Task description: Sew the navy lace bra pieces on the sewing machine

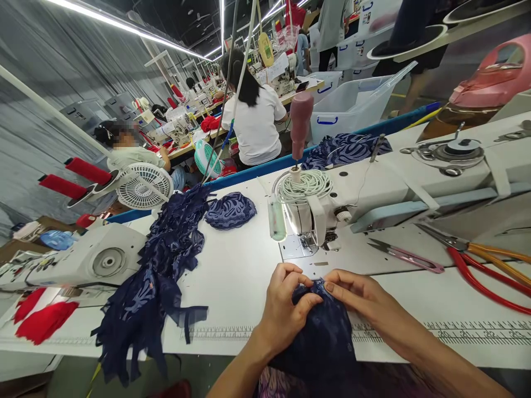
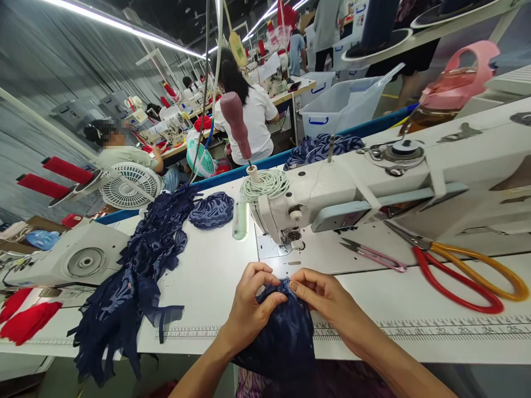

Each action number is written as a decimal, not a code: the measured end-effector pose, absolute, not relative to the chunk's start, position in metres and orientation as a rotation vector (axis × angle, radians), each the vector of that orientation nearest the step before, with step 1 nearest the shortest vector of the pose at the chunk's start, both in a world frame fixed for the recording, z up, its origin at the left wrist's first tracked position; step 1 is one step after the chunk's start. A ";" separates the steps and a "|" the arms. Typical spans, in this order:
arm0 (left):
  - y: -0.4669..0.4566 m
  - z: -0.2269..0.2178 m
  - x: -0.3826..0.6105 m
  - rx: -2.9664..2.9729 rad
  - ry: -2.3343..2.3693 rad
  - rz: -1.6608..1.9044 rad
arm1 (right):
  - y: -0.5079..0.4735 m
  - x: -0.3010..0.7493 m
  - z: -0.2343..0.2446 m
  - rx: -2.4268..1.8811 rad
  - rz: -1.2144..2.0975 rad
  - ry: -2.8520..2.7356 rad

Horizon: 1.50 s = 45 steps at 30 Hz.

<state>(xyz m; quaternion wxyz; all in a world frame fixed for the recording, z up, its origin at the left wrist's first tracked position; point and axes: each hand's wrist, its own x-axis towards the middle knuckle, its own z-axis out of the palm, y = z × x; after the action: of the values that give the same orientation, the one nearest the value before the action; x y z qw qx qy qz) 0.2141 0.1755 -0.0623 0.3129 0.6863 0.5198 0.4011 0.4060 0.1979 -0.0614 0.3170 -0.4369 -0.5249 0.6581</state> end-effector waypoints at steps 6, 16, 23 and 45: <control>0.171 -0.057 0.215 1.851 1.328 1.053 | 0.199 0.406 -0.065 -1.135 1.696 -1.416; 0.170 -0.045 0.217 1.838 1.329 0.992 | 0.200 0.406 -0.056 -1.130 1.489 -1.576; 0.171 -0.047 0.223 1.632 1.331 0.996 | 0.202 0.405 -0.061 -1.123 1.486 -1.604; 0.178 -0.025 0.216 1.458 1.400 0.959 | 0.201 0.403 -0.063 -1.228 1.350 -1.534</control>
<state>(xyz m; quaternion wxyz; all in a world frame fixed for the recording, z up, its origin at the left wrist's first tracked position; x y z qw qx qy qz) 0.2155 0.1777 -0.0251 0.4369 0.5862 0.5629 0.3856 0.4028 0.2014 -0.0631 0.3697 -0.4787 -0.5978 0.5261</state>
